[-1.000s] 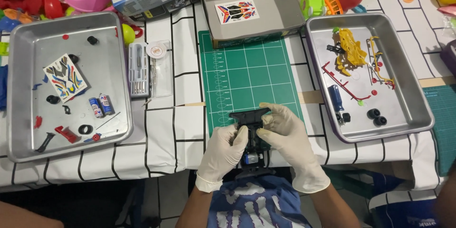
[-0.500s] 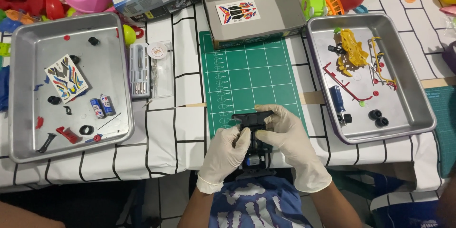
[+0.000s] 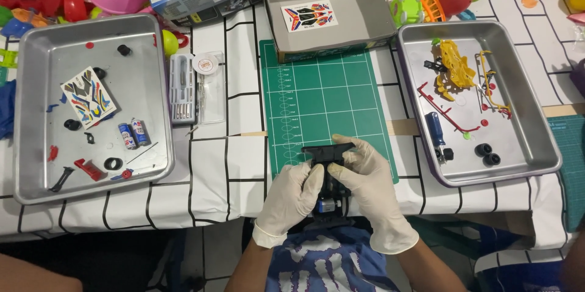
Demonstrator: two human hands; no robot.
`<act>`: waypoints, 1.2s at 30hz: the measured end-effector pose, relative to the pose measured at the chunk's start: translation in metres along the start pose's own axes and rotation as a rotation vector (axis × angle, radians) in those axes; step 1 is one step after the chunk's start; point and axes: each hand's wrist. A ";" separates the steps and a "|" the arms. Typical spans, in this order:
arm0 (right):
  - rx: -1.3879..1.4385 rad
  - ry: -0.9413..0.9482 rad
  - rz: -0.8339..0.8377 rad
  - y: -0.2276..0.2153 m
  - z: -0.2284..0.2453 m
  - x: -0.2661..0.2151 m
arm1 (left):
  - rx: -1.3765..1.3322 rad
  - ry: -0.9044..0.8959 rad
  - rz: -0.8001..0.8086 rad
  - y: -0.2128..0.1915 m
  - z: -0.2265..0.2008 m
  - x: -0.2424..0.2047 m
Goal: The person assembles a small black plastic model chassis on a green cutting mat. They insert two blue cylindrical batteries into the chassis, secure them with a black plastic cover, and use a blue screwdriver to tighten a screw. The person then attaches a yellow plastic component to the assembly.
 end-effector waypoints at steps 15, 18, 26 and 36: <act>0.029 0.075 -0.016 0.005 0.010 0.003 | -0.057 0.014 -0.011 0.002 0.024 0.003; 0.015 0.053 -0.011 -0.015 -0.018 0.010 | -0.197 -0.010 -0.042 0.003 0.024 0.002; -0.017 0.049 0.001 0.002 -0.001 -0.001 | -0.099 -0.045 -0.023 0.001 0.019 0.004; -0.164 -0.267 -0.029 -0.056 0.022 -0.033 | -0.152 -0.130 -0.160 0.006 0.026 0.001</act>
Point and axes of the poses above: each hand's wrist, its own x-axis towards the middle knuckle, its own y-axis out of the palm, z = x × y, and after that the axes turned 9 degrees about z, right-handed
